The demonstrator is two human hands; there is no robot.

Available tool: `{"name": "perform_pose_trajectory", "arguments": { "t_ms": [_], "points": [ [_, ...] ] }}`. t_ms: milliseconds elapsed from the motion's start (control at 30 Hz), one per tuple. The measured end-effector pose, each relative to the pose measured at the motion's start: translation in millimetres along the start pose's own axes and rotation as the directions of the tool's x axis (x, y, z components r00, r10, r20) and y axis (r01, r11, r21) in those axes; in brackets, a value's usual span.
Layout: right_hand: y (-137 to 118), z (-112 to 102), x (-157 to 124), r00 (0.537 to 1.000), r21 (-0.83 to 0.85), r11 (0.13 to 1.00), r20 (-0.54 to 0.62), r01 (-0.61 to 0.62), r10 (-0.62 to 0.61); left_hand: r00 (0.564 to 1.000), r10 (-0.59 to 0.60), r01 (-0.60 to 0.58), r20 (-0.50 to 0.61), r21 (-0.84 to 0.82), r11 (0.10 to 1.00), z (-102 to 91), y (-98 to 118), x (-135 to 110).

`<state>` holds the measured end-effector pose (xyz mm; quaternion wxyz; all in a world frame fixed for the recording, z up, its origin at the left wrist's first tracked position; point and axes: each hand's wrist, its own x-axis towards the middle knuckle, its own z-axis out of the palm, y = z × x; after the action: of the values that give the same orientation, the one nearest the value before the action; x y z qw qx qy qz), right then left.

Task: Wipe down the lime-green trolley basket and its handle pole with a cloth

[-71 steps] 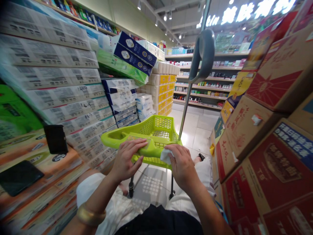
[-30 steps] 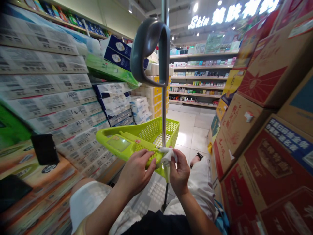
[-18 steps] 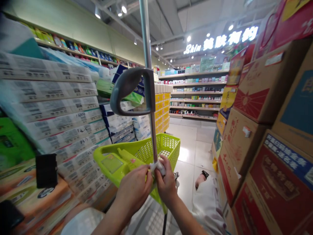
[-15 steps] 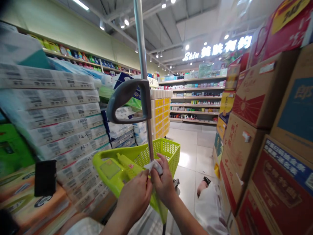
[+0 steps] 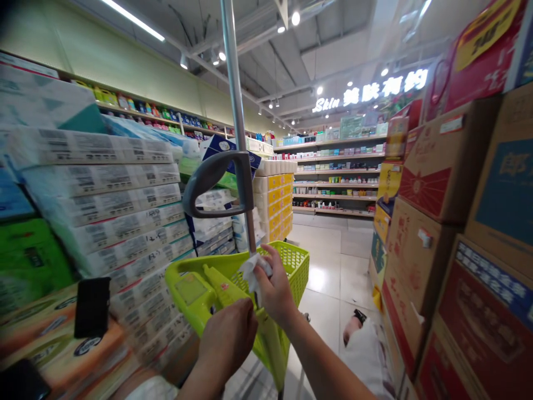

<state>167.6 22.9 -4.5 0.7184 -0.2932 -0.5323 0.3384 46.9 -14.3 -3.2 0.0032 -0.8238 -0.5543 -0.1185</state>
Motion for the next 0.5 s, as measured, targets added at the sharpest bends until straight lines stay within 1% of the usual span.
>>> {"name": "perform_pose_trajectory", "arguments": {
  "t_ms": [100,167,200,267,333,367,433,500],
  "points": [
    [-27.3,9.4,24.5,0.998,0.061,0.996,-0.004,0.064,-0.064,1.0,0.0,0.0,0.004,-0.004,1.0,-0.8,1.8,-1.5],
    [-30.2,11.6,27.6,0.995,0.043,0.994,-0.02,0.097,-0.096,1.0,0.002,-0.002,-0.008,-0.001,1.0,-2.0,3.0,-2.4],
    [-25.7,10.6,24.6,0.994,0.01,0.994,-0.035,0.104,-0.104,1.0,-0.002,0.002,-0.012,0.0,1.0,-2.8,3.6,-2.8],
    [-7.8,4.4,12.8,0.992,-0.099,0.991,-0.075,0.094,-0.102,1.0,-0.005,0.005,-0.017,0.002,1.0,-5.2,4.6,-3.5],
    [12.8,-5.2,-0.1,0.99,-0.24,0.97,-0.12,0.039,-0.07,1.0,-0.01,0.01,-0.014,0.003,1.0,-7.9,5.6,-3.9],
    [20.6,-9.8,-5.2,0.987,-0.331,0.943,-0.143,0.019,-0.07,1.0,-0.011,0.011,-0.014,0.004,1.0,-9.3,6.2,-4.1],
    [26.5,-15.0,-11.4,0.981,-0.458,0.889,-0.167,0.007,-0.094,1.0,-0.018,0.018,-0.013,0.011,1.0,-11.5,7.3,-4.5],
    [18.8,-13.3,-13.7,0.987,-0.481,0.876,-0.121,0.035,-0.106,1.0,-0.022,0.022,-0.007,0.019,1.0,-12.5,8.1,-4.8]
  ]
}}
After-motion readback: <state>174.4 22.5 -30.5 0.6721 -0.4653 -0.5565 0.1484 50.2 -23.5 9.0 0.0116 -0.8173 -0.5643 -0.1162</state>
